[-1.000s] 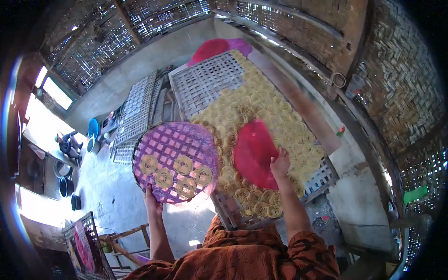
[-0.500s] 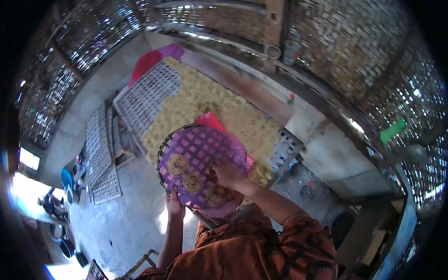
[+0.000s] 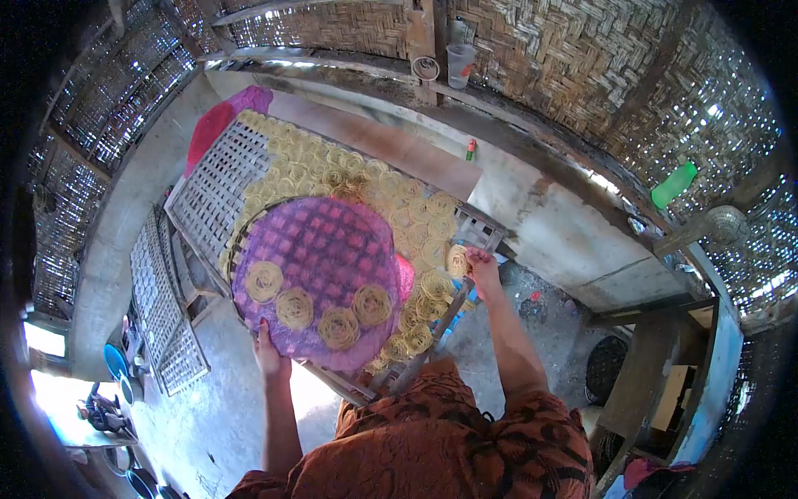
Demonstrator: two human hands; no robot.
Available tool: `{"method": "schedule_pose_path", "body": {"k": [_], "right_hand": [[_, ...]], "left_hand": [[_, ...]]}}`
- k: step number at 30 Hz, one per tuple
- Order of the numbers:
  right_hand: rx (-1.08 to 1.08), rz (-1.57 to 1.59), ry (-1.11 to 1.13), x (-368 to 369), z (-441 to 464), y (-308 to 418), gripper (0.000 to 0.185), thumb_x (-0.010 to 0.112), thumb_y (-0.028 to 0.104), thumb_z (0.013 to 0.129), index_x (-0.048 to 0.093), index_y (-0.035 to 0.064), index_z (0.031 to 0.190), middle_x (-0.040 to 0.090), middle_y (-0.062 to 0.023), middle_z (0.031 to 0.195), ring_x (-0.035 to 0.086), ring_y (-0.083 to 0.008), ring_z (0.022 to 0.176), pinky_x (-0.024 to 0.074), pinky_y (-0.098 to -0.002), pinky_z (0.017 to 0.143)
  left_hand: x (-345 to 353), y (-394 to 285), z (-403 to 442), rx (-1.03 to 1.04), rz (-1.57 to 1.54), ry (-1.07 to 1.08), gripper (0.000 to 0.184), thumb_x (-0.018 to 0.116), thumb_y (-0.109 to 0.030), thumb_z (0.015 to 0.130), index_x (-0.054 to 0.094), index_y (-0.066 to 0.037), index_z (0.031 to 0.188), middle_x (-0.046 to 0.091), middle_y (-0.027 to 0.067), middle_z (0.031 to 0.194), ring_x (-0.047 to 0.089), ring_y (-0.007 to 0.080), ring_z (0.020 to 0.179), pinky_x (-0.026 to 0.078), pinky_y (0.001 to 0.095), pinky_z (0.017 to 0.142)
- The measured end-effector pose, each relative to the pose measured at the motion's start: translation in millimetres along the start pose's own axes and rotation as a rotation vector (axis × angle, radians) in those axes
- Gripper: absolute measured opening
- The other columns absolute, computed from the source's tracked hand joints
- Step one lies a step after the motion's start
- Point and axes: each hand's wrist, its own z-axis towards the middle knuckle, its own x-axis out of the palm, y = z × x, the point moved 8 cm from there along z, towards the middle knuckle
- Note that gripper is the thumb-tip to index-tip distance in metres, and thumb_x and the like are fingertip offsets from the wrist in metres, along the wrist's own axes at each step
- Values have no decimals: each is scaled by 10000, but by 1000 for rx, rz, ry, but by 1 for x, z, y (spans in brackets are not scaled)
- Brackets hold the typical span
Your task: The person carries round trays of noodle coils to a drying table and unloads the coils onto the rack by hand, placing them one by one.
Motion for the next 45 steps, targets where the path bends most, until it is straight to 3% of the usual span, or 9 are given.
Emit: {"method": "schedule_pose_path", "body": {"k": [2, 4, 7, 12, 19, 24, 29, 35, 45], "right_hand": [[129, 110, -60, -10, -1, -25, 193, 556, 137, 897, 609, 45, 1059, 649, -22, 907, 618, -147, 811, 507, -286, 702], [-165, -934, 26, -4, 0, -10, 243, 570, 162, 876, 601, 27, 1075, 641, -91, 973, 621, -209, 867, 503, -320, 756], [-673, -1236, -140, 53, -51, 39, 241, 608, 128, 837, 603, 26, 1055, 608, -153, 1046, 610, -258, 932, 485, -339, 796], [-584, -830, 500, 144, -104, 49, 275, 759, 62, 673, 579, 16, 876, 572, -141, 926, 600, -288, 824, 479, -373, 709], [-289, -754, 607, 140, -107, 49, 217, 729, 20, 701, 562, 27, 839, 553, -98, 869, 571, -223, 767, 466, -331, 695], [-990, -1331, 265, 159, -143, 65, 71, 586, 57, 845, 578, 13, 900, 585, -63, 831, 592, -159, 731, 475, -289, 626], [87, -21, 204, 73, -42, -2, 125, 469, 62, 933, 569, 24, 997, 630, -76, 853, 605, -174, 726, 505, -304, 663], [-1, 49, -11, 23, -7, 49, 103, 526, 78, 922, 605, 63, 985, 628, -71, 921, 595, -160, 751, 506, -303, 695], [-1003, -1187, 437, 183, -114, 60, 163, 672, 74, 781, 645, 28, 934, 649, -35, 897, 601, -134, 848, 474, -266, 742]], "left_hand": [[15, 4, -4, 98, 124, 16, 427, 548, -252, 913, 450, -24, 1261, 562, 127, 1170, 567, 237, 1026, 492, 363, 840], [28, 17, -9, 1, 210, -122, 497, 583, -300, 890, 443, 1, 1259, 553, 104, 1156, 530, 192, 1020, 452, 312, 831], [53, 37, -9, -101, 187, -157, 512, 588, -303, 891, 427, -5, 1276, 520, 91, 1186, 497, 173, 1027, 434, 299, 823], [85, 72, -2, -43, -44, -50, 404, 549, -175, 917, 412, -74, 1284, 525, 83, 1212, 568, 228, 1038, 524, 391, 811], [99, 59, -6, -15, -48, 63, 465, 530, -226, 926, 389, -8, 1311, 503, 106, 1223, 525, 202, 1025, 465, 331, 830], [91, 57, -17, -24, 88, -89, 414, 529, -217, 922, 442, 11, 1256, 523, 106, 1182, 528, 174, 992, 448, 305, 800], [57, 45, -7, -25, 234, -128, 368, 522, -201, 921, 468, 9, 1218, 544, 101, 1133, 532, 179, 971, 446, 308, 803], [34, 20, -10, -26, -5, -163, 390, 579, -265, 905, 431, -8, 1158, 581, 109, 999, 621, 180, 766, 537, 286, 577], [71, 27, -3, 81, -15, -63, 325, 536, -207, 926, 465, -29, 1188, 576, 59, 1049, 579, 152, 728, 459, 242, 510]]}}
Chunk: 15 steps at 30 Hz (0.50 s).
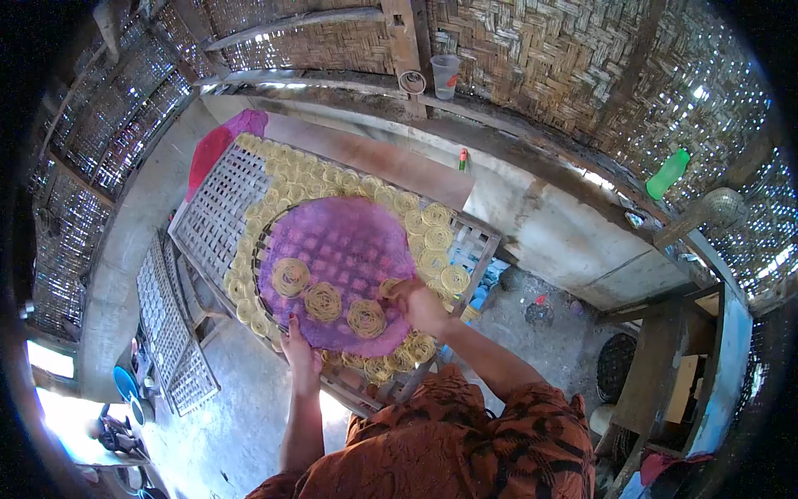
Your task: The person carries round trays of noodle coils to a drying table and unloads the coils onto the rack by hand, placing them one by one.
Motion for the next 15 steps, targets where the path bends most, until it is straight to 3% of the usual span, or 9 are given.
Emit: {"method": "schedule_pose_path", "body": {"k": [2, 4, 6, 7, 12, 15], "right_hand": [[587, 725, -173, 15, -27, -74, 148, 581, 14, 828, 648, 37, 957, 647, -13, 875, 580, -105, 761, 464, -257, 670], [916, 1181, -239, 35, -59, -148, 170, 570, 8, 833, 651, 42, 979, 646, -9, 859, 575, -95, 768, 467, -253, 666], [891, 1041, -439, -14, -66, -176, 205, 568, 2, 840, 648, 54, 1021, 648, -23, 887, 581, -108, 776, 475, -259, 668], [921, 1001, -456, -25, -71, -191, 203, 553, 7, 855, 644, 49, 1031, 647, -22, 894, 582, -111, 776, 479, -269, 663], [1032, 1010, -536, -13, -86, -236, 197, 543, 47, 886, 633, 45, 1061, 643, -27, 921, 587, -122, 785, 504, -303, 680], [1031, 1238, -588, 24, -99, -251, 202, 552, 99, 903, 620, 16, 1075, 646, -55, 939, 604, -149, 816, 528, -364, 712]], "left_hand": [[-4, -4, -1, 36, 43, 1, 339, 532, -208, 927, 457, -28, 1204, 571, 71, 1068, 576, 154, 756, 466, 251, 544], [-12, -14, -5, 68, 86, -2, 353, 529, -209, 929, 449, -27, 1221, 566, 82, 1088, 573, 155, 784, 473, 260, 578], [-36, -15, -12, -146, 224, -155, 378, 525, -233, 930, 426, -27, 1232, 561, 99, 1110, 581, 171, 891, 499, 295, 683], [-26, -20, -14, -98, 57, -44, 415, 520, -261, 931, 391, -36, 1255, 552, 112, 1127, 586, 186, 949, 511, 314, 756], [-28, -25, -3, -41, -35, -49, 412, 529, -260, 927, 374, -59, 1252, 534, 125, 1165, 590, 203, 969, 529, 350, 793], [-11, -30, -6, 3, -56, -4, 401, 535, -255, 924, 380, -52, 1233, 536, 125, 1161, 590, 204, 980, 532, 353, 809]]}}
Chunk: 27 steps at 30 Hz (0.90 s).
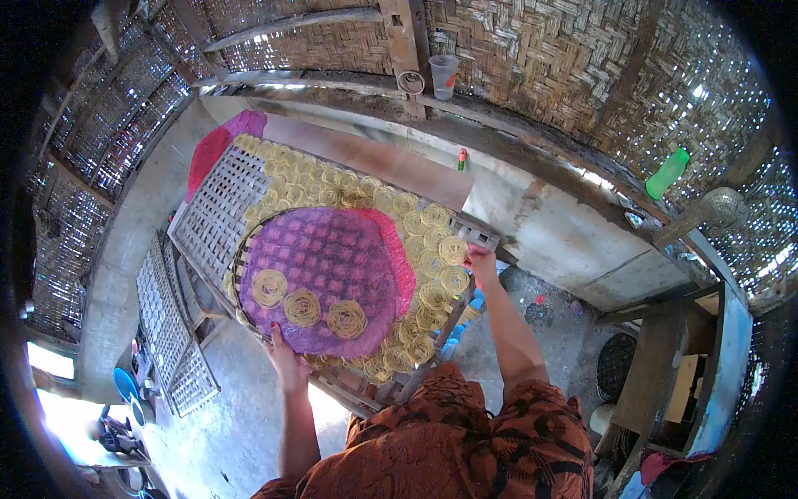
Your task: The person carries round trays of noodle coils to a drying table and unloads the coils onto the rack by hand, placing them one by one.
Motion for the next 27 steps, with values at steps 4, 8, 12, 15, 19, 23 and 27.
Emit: {"method": "schedule_pose_path", "body": {"k": [4, 8, 12, 15, 19, 23, 27], "right_hand": [[-519, -1029, -57, 35, -21, 30, 234, 582, 99, 867, 608, 0, 1077, 643, -104, 941, 616, -172, 857, 525, -375, 774], [-619, -828, 368, 157, -130, 79, 306, 701, 135, 754, 619, 35, 1031, 620, -131, 920, 599, -253, 806, 492, -375, 746], [-496, -932, 704, 216, -177, 57, 349, 760, 151, 697, 620, 36, 995, 614, -106, 933, 587, -258, 809, 474, -344, 723], [-738, -875, 608, 216, -172, 68, 270, 743, 103, 675, 619, 24, 902, 580, -141, 866, 568, -309, 759, 475, -378, 708], [-326, -487, 483, 166, -125, 54, 170, 660, 23, 729, 612, 40, 891, 591, -62, 792, 558, -197, 713, 469, -305, 649], [-112, -174, 180, 72, -43, 68, 140, 546, 3, 837, 617, 56, 945, 626, -17, 874, 579, -96, 757, 478, -241, 622], [-229, -321, -9, 37, 2, 101, 195, 546, 59, 857, 637, 62, 1030, 633, -21, 864, 597, -100, 759, 499, -232, 624]], "left_hand": [[7, 4, -6, -32, 128, -149, 395, 536, -256, 928, 401, -31, 1223, 539, 124, 1138, 589, 204, 914, 518, 317, 732], [20, 26, -4, 14, 220, -86, 388, 553, -255, 922, 462, -32, 1227, 537, 110, 1156, 554, 201, 965, 477, 326, 786], [53, 50, 0, 165, 227, 41, 420, 563, -241, 919, 441, -51, 1274, 506, 88, 1228, 507, 205, 1071, 450, 362, 886], [62, 66, 6, 65, 108, 11, 471, 554, -222, 924, 373, -51, 1324, 467, 95, 1283, 493, 220, 1105, 446, 377, 907], [58, 58, 0, 77, 117, -60, 476, 544, -213, 926, 349, -55, 1331, 448, 110, 1309, 496, 245, 1125, 456, 406, 915], [40, 42, 5, 55, 155, -20, 542, 514, -25, 842, 341, -1, 1354, 361, 221, 1342, 398, 332, 1217, 364, 457, 1012], [19, 24, 10, 121, 209, -18, 621, 476, 128, 747, 361, 33, 1350, 348, 276, 1329, 383, 375, 1235, 364, 423, 1008]]}}
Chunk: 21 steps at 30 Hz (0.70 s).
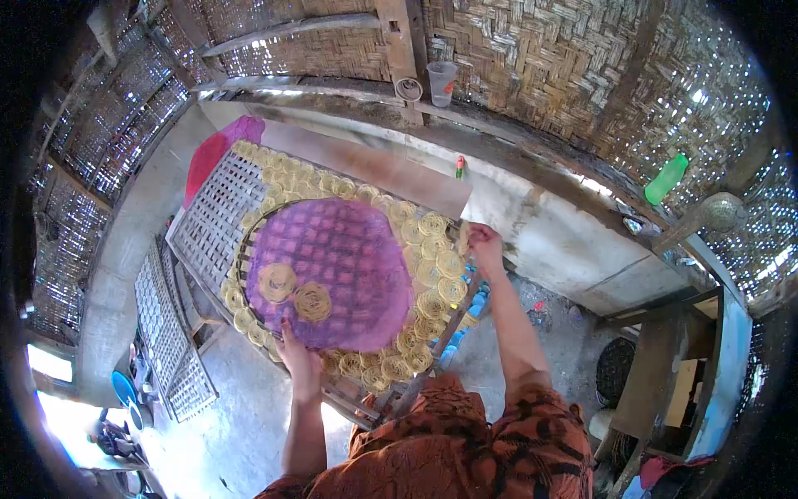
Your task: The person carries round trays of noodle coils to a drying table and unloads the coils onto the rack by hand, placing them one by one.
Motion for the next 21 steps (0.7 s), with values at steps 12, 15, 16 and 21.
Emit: {"method": "schedule_pose_path", "body": {"k": [12, 15, 16, 21], "right_hand": [[-401, -268, 218, 107, -74, 66, 126, 672, 70, 717, 596, 20, 804, 625, -143, 865, 597, -311, 877, 469, -390, 746], [-586, -488, 572, 173, -164, 95, 169, 690, 117, 718, 578, 8, 784, 595, -136, 797, 590, -287, 785, 465, -363, 691], [-604, -493, 583, 180, -173, 82, 177, 693, 126, 716, 578, 8, 780, 588, -136, 778, 590, -276, 744, 462, -358, 668], [-429, -465, 557, 155, -174, 74, 186, 701, 158, 739, 601, 24, 821, 603, -118, 765, 586, -245, 695, 460, -334, 644]], "left_hand": [[40, 9, -53, -308, 190, -74, 398, 450, -185, 962, 394, 0, 1310, 466, 142, 1234, 487, 265, 1110, 446, 401, 911], [59, 61, -45, -151, -26, 143, 392, 520, -154, 932, 424, -37, 1293, 515, 79, 1215, 490, 202, 1079, 428, 347, 907], [66, 65, -49, -153, -30, 154, 392, 520, -154, 932, 424, -37, 1293, 515, 79, 1215, 490, 202, 1079, 428, 347, 907], [72, 56, -61, -124, 89, 207, 361, 498, -100, 933, 436, -35, 1282, 508, 78, 1205, 488, 198, 1073, 413, 338, 923]]}}
